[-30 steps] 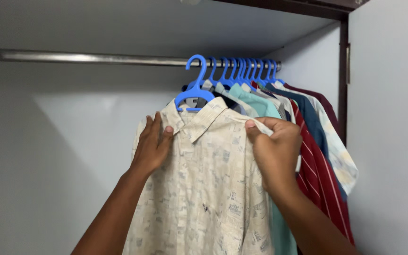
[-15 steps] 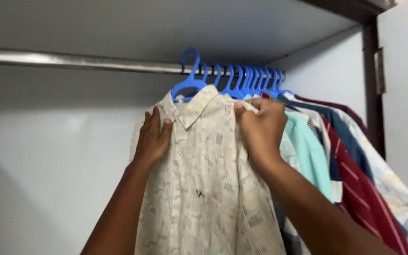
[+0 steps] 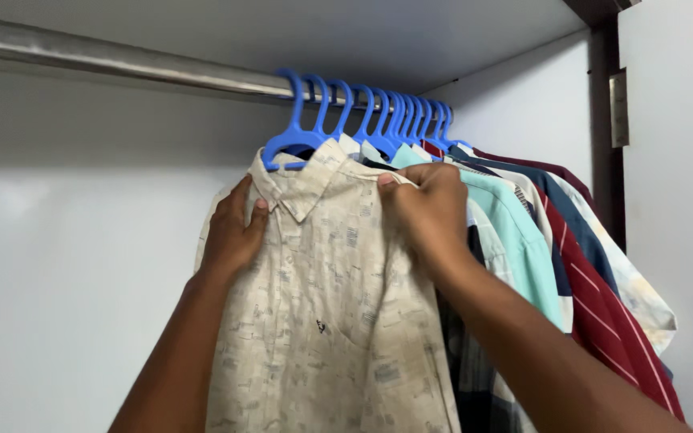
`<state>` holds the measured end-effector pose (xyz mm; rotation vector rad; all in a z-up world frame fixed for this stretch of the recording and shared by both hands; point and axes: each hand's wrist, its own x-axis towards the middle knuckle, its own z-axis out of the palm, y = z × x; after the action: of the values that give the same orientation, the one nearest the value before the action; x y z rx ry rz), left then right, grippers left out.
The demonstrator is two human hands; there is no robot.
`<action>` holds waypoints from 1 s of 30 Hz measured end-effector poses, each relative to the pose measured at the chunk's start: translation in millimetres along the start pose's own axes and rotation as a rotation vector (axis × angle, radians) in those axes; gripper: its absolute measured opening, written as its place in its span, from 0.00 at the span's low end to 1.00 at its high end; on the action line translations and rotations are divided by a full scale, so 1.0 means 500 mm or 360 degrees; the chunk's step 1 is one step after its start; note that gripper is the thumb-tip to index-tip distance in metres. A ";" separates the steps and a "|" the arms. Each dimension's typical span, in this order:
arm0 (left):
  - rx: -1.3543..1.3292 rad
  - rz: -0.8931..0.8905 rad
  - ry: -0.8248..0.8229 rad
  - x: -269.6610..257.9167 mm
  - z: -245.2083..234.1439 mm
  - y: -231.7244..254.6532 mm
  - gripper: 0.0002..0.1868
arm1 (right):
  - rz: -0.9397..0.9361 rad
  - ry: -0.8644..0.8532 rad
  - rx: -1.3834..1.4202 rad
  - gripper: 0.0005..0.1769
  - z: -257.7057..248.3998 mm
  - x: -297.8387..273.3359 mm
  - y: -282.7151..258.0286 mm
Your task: The person buttons a patterned shirt, places it on a blue hanger, and hangs it in a wardrobe. Then the person buttons a gray shirt and places it on a hanger.
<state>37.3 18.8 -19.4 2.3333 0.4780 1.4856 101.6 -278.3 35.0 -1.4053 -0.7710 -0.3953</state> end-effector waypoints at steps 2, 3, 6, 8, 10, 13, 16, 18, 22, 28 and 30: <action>0.0078 0.0023 0.0029 -0.005 0.008 0.002 0.38 | 0.0018 -0.0048 0.0094 0.14 -0.013 0.008 0.011; 0.0089 -0.0017 0.0026 -0.009 0.012 0.007 0.39 | 0.0035 -0.0080 0.0062 0.14 -0.020 0.010 0.016; 0.0105 -0.0184 0.0045 -0.027 0.001 0.024 0.44 | 0.0074 -0.0156 -0.0118 0.19 -0.029 0.007 0.017; 0.0140 -0.0259 0.0107 -0.040 -0.012 0.037 0.47 | 0.0052 -0.0169 -0.0375 0.28 -0.042 0.005 0.015; 0.0210 -0.0283 0.0205 -0.057 -0.019 0.046 0.49 | 0.0156 -0.0268 -0.0596 0.29 -0.058 0.001 0.011; 0.0194 -0.0234 0.0298 -0.075 -0.027 0.052 0.49 | 0.0179 -0.0346 -0.0882 0.31 -0.076 0.006 0.003; 0.0229 -0.0320 0.0260 -0.088 -0.031 0.050 0.50 | 0.0092 -0.0339 -0.0998 0.33 -0.095 0.005 0.003; 0.0222 -0.0372 0.0235 -0.096 -0.030 0.054 0.51 | 0.0018 -0.0342 -0.1028 0.33 -0.109 0.002 0.004; 0.0165 -0.0441 0.0205 -0.135 -0.026 0.069 0.52 | -0.0078 -0.0354 -0.1026 0.33 -0.140 -0.004 0.004; 0.0131 -0.0476 0.0100 -0.189 -0.019 0.116 0.54 | -0.0208 -0.0292 -0.0881 0.32 -0.180 -0.012 0.014; 0.0123 -0.0428 0.0120 -0.212 -0.013 0.137 0.54 | -0.0275 -0.0286 -0.0764 0.33 -0.197 -0.016 0.022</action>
<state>-4.1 -89.2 -70.8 2.1711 0.8468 1.4515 127.3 -373.5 23.1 -1.8463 -0.9910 -0.6234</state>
